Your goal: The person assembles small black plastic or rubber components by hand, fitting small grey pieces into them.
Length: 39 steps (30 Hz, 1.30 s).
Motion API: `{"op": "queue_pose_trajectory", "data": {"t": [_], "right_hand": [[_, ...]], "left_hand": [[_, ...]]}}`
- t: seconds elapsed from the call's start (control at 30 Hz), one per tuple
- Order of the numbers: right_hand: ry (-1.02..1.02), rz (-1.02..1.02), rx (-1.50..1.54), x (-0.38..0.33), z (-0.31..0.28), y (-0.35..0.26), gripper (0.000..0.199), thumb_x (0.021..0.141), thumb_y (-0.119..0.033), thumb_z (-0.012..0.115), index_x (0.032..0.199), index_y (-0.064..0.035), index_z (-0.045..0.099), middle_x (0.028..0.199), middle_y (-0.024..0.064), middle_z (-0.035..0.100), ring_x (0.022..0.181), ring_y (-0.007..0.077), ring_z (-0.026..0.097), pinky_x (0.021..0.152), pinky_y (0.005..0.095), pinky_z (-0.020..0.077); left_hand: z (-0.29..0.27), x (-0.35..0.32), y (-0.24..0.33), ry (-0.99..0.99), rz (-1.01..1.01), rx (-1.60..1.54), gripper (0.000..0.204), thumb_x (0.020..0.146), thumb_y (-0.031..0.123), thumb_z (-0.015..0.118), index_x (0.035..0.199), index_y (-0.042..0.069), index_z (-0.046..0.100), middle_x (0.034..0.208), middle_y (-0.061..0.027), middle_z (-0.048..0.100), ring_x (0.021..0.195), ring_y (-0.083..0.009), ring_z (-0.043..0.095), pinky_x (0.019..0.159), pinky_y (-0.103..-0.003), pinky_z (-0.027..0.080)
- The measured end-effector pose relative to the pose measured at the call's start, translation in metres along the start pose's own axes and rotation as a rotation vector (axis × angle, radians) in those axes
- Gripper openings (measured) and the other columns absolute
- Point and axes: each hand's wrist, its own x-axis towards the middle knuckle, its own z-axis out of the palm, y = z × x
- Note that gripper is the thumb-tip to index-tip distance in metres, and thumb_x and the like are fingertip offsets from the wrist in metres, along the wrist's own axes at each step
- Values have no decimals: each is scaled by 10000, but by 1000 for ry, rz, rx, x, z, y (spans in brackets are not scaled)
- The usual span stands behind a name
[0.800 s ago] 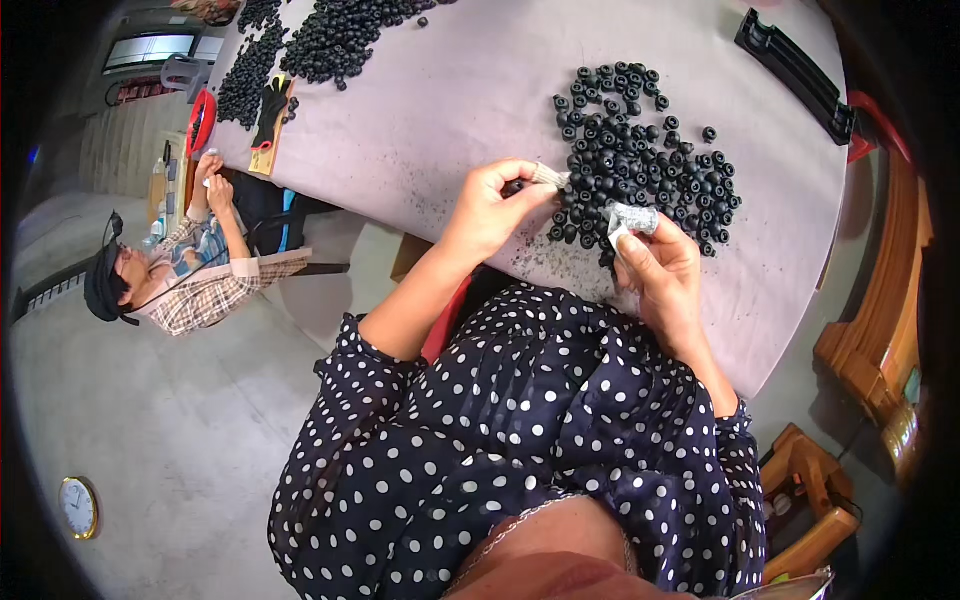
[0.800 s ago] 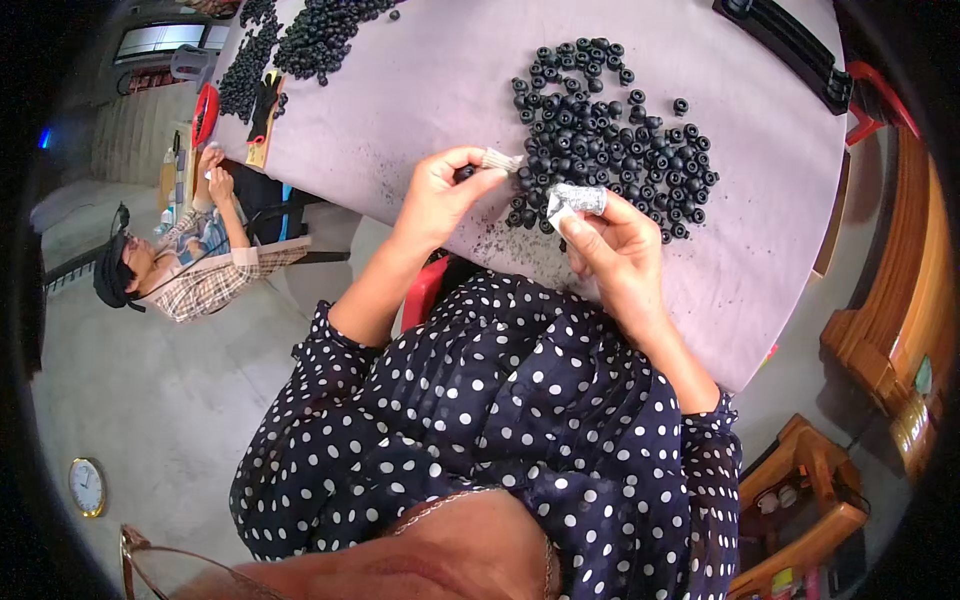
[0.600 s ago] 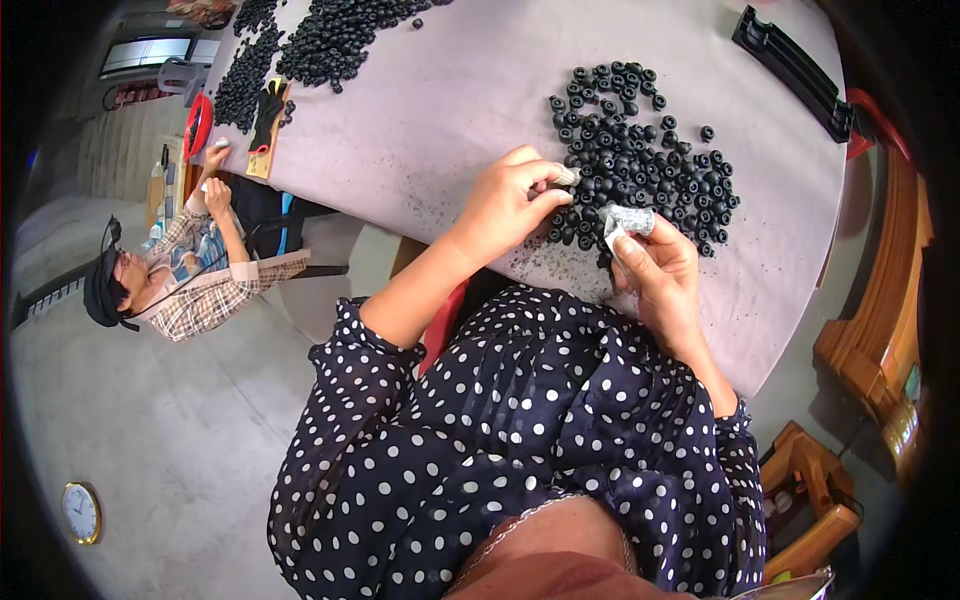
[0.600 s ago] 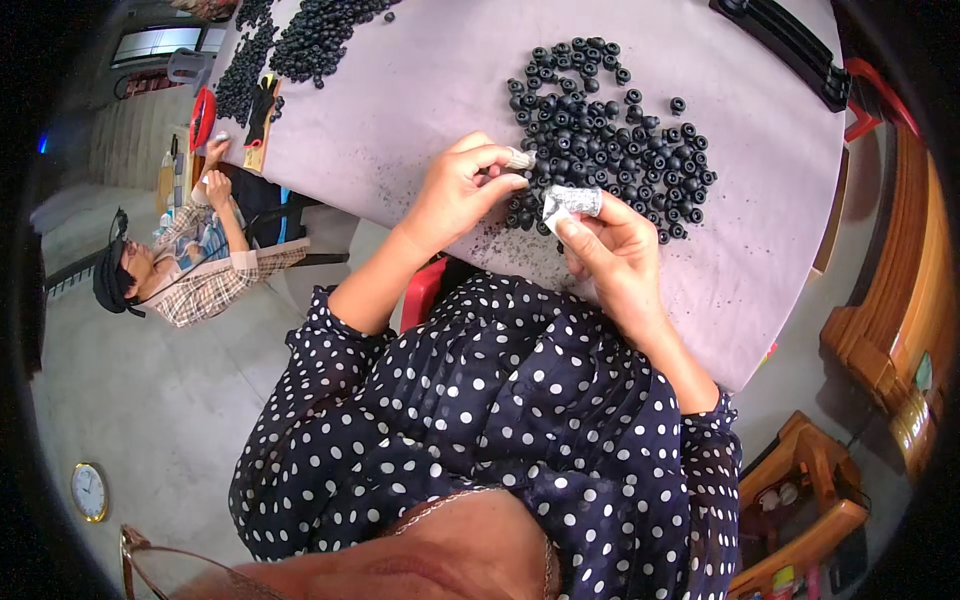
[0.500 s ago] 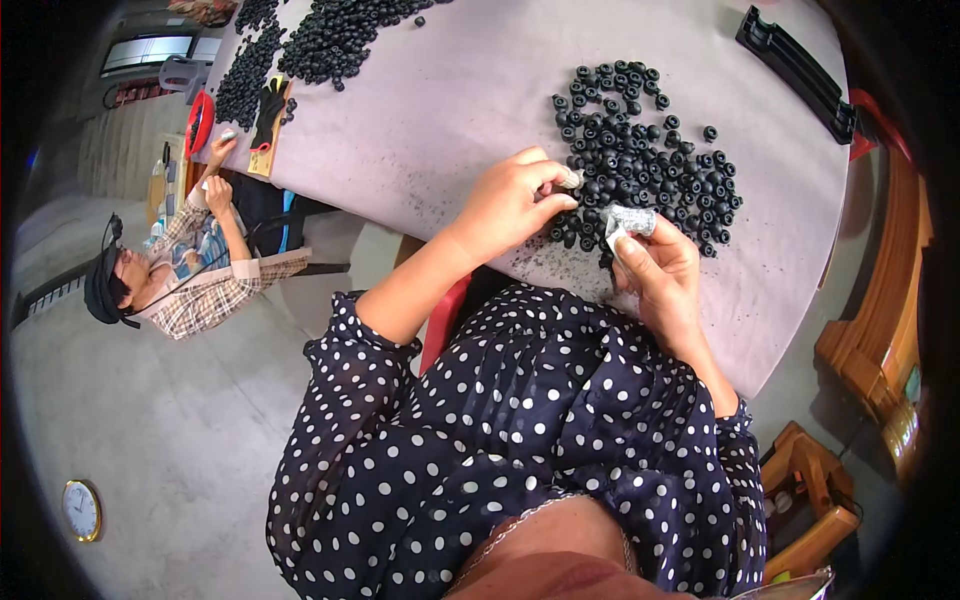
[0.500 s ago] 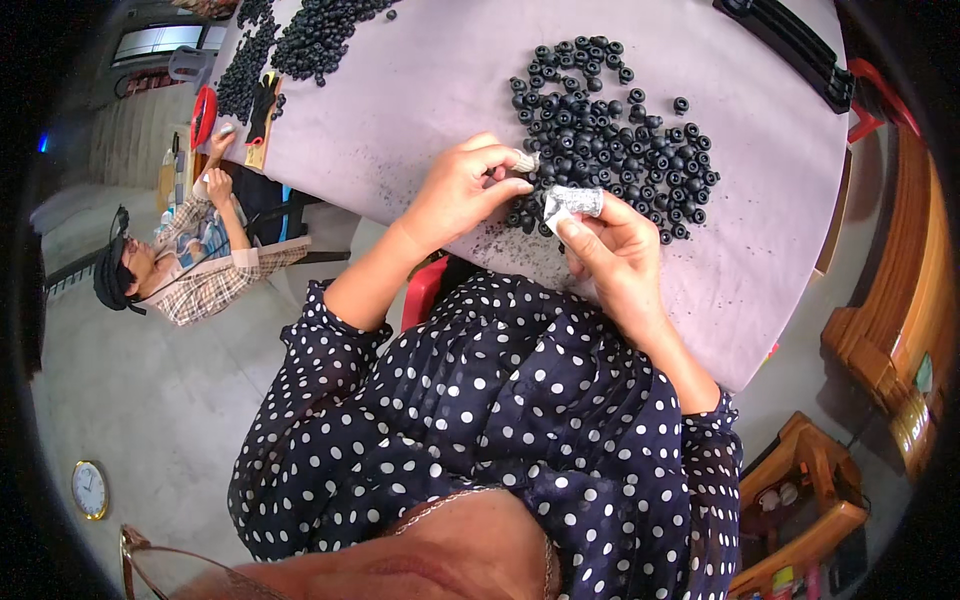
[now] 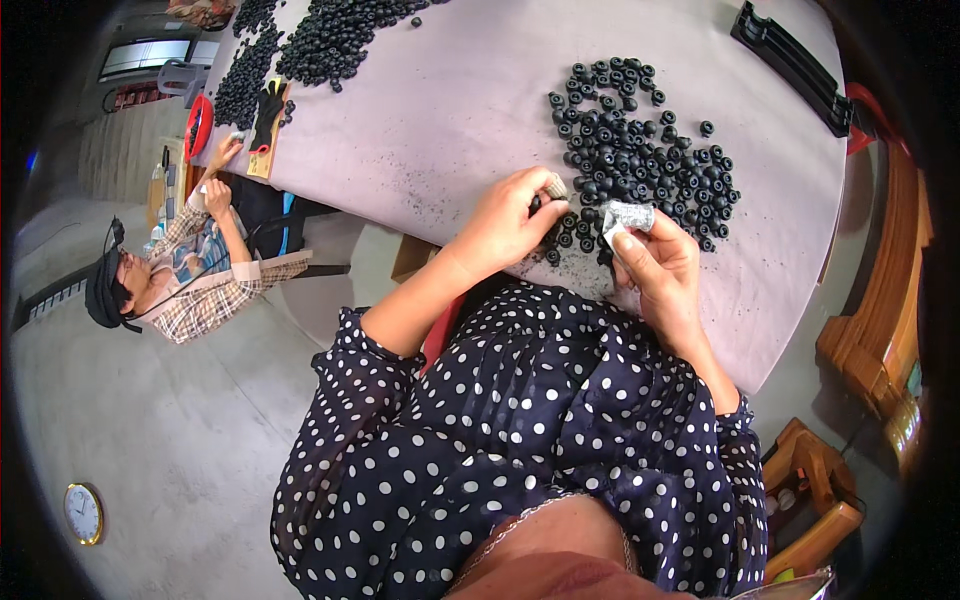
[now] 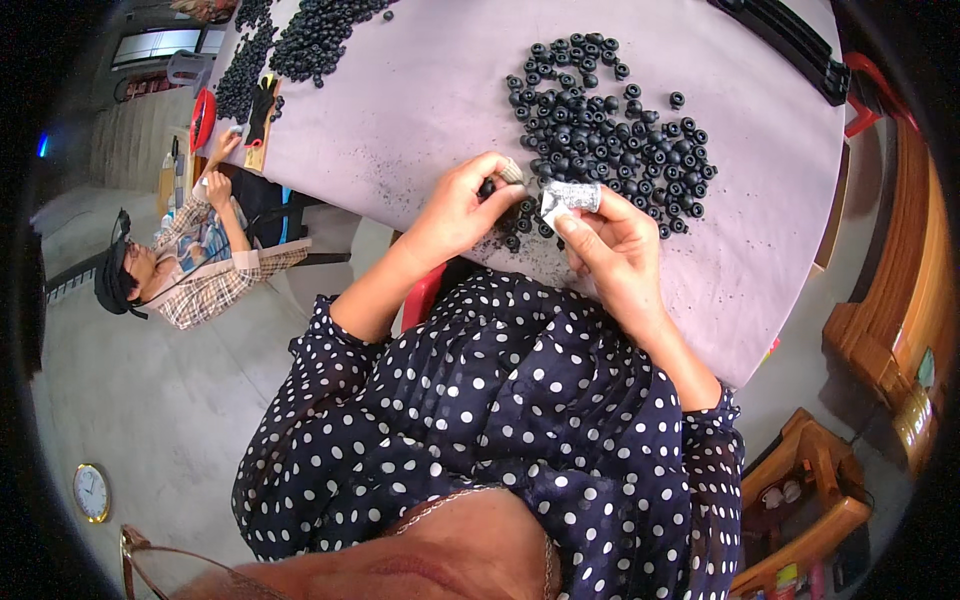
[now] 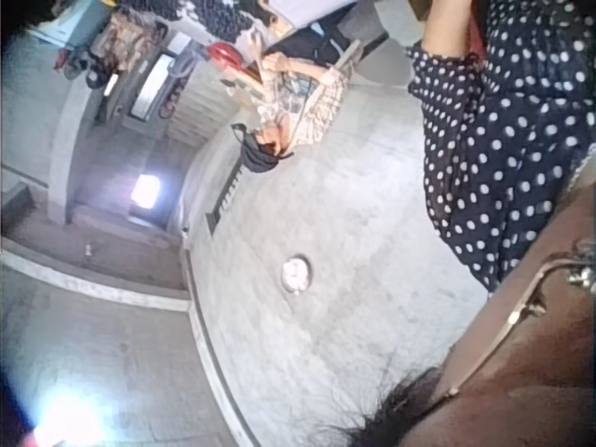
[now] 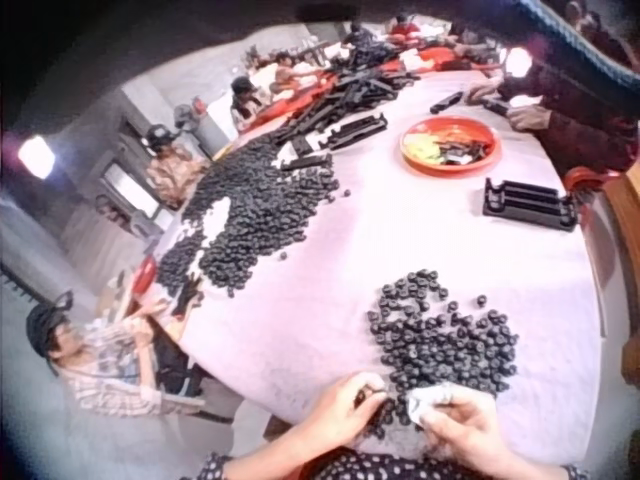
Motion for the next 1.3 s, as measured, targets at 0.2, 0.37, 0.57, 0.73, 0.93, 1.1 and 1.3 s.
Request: {"op": "queue_pose_trajectory", "data": {"t": [0.2,0.37,0.57,0.73,0.93,1.1,1.3], "right_hand": [[5,21,-51,0,4,-2,183,832,-37,595,1010,-3,572,749,-37,550,572,4,438,495,152,339],[-28,-39,-144,-2,6,2,215,811,-15,617,1020,-9,566,810,-32,563,643,0,482,530,143,364],[-36,6,-149,-4,7,-3,239,800,0,625,1031,-8,566,820,-36,548,693,14,494,578,143,384],[-66,-7,-208,-6,11,-4,260,791,6,632,1043,-8,568,821,-39,526,712,19,490,616,150,395],[-63,2,-229,-7,11,-2,290,783,10,640,1063,-5,568,842,-33,522,751,29,492,665,166,413],[-75,6,-173,-6,11,-3,304,778,20,640,1073,5,567,875,-17,534,798,47,505,731,187,438],[-70,12,-186,-6,11,-3,310,777,27,638,1078,5,567,867,-17,539,802,51,513,742,196,445]], "left_hand": [[-10,-5,11,-169,-445,-1103,125,873,133,530,940,28,540,747,-7,536,562,-42,426,458,-157,342],[4,-15,20,-257,-525,-1476,154,878,156,530,978,40,536,760,-24,533,548,-46,409,440,-156,338],[8,-19,16,-269,-545,-1535,160,862,138,565,990,47,539,790,-27,550,562,-45,428,459,-160,355],[7,-21,23,-178,-619,-1618,110,863,128,564,941,54,546,794,-29,563,560,-53,444,476,-166,375],[9,-24,27,-148,-599,-1576,94,861,136,570,925,69,552,790,-15,559,561,-46,442,486,-167,377],[12,-26,26,-139,-570,-1537,112,858,158,579,943,90,553,806,3,554,567,-34,434,496,-167,376],[12,-27,29,-120,-589,-1507,107,857,160,584,940,99,557,792,9,555,565,-37,435,497,-170,376]]}}
